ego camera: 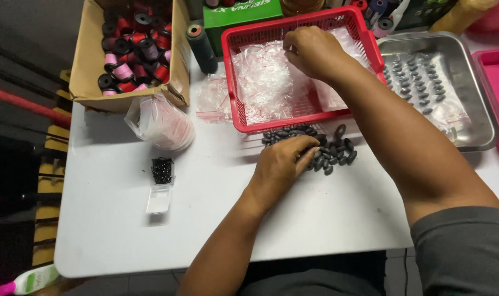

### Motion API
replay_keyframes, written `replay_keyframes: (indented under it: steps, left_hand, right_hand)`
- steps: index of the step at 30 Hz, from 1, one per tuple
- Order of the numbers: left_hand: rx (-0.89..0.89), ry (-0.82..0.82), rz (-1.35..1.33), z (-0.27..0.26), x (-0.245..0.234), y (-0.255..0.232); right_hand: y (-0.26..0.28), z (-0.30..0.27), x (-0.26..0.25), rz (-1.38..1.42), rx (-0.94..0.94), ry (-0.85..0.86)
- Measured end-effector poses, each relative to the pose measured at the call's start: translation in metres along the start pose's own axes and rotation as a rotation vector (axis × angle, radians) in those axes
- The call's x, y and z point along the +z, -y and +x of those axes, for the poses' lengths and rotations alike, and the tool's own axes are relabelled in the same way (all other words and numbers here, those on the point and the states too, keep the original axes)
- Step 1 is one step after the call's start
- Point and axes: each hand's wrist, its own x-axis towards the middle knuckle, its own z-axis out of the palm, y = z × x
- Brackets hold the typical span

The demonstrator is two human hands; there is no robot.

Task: Packaging small lead fishing weights into plastic zip-lock bags by counting them out from a pile.

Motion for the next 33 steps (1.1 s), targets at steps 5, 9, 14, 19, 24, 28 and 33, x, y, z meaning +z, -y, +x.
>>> replay_keyframes:
  steps: [5, 9, 14, 19, 24, 28, 33]
  left_hand:
    - [0.004, -0.002, 0.015, -0.001, 0.0, -0.002]
    - [-0.002, 0.004, 0.028, -0.001, 0.004, 0.002]
    - [-0.028, 0.022, 0.036, -0.001, 0.003, 0.002]
    - [-0.008, 0.005, 0.044, -0.002, 0.004, 0.002]
    - [0.004, 0.005, 0.017, -0.001, 0.002, 0.002]
    - [-0.004, 0.003, 0.039, 0.0, 0.0, 0.003]
    - [0.063, -0.145, -0.026, 0.004, -0.015, -0.011]
  right_hand:
    - [0.002, 0.025, 0.015, -0.038, 0.013, -0.08]
    - [0.022, 0.036, 0.02, -0.008, -0.002, -0.052]
    - [0.03, 0.046, 0.038, -0.024, -0.023, -0.037]
    - [0.04, 0.042, 0.038, -0.043, -0.011, 0.03]
    - [0.041, 0.038, 0.036, -0.004, -0.003, -0.043]
    - [0.036, 0.027, 0.027, 0.001, -0.022, -0.109]
    - [0.045, -0.02, -0.017, 0.436, 0.006, -0.271]
